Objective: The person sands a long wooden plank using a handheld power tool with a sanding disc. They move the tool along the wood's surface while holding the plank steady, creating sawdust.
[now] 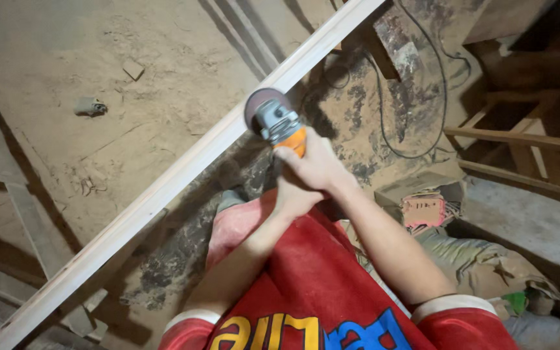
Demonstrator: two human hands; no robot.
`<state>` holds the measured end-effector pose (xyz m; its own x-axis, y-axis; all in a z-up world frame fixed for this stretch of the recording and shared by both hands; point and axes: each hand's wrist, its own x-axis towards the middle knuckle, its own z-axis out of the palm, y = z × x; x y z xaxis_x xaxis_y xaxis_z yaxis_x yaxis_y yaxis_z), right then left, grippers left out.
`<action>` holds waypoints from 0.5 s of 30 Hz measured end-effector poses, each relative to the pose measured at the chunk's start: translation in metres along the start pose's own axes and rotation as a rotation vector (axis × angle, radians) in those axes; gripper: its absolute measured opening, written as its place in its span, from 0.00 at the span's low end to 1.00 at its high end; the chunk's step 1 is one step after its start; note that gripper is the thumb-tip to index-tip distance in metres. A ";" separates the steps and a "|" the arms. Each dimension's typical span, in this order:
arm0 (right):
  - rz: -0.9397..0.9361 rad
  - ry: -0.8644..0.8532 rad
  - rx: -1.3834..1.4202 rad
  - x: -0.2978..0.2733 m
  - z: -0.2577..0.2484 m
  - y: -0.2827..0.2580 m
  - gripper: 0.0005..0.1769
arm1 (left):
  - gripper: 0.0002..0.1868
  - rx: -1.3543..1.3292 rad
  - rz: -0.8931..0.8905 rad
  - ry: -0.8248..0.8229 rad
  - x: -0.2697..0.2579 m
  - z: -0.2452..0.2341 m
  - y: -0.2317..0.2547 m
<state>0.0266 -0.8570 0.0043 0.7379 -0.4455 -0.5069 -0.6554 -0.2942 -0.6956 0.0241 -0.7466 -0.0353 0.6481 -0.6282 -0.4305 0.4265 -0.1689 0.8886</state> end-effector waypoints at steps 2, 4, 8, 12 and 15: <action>0.006 0.014 0.045 0.010 -0.020 0.009 0.33 | 0.45 0.205 -0.078 -0.036 0.018 0.014 0.007; 0.008 0.024 0.066 0.020 -0.041 0.017 0.32 | 0.44 0.305 -0.089 -0.077 0.035 0.030 0.012; 0.025 0.012 0.046 0.046 -0.087 0.033 0.32 | 0.42 0.304 -0.068 -0.122 0.072 0.071 0.015; -0.016 0.031 0.010 0.072 -0.129 0.053 0.33 | 0.42 0.207 -0.021 -0.160 0.106 0.108 0.006; 0.039 0.000 0.032 0.086 -0.156 0.066 0.34 | 0.43 0.127 0.013 -0.180 0.125 0.132 0.000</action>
<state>0.0218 -1.0465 -0.0057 0.7121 -0.4563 -0.5335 -0.6780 -0.2495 -0.6915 0.0222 -0.9254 -0.0679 0.5246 -0.7547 -0.3940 0.3284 -0.2477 0.9115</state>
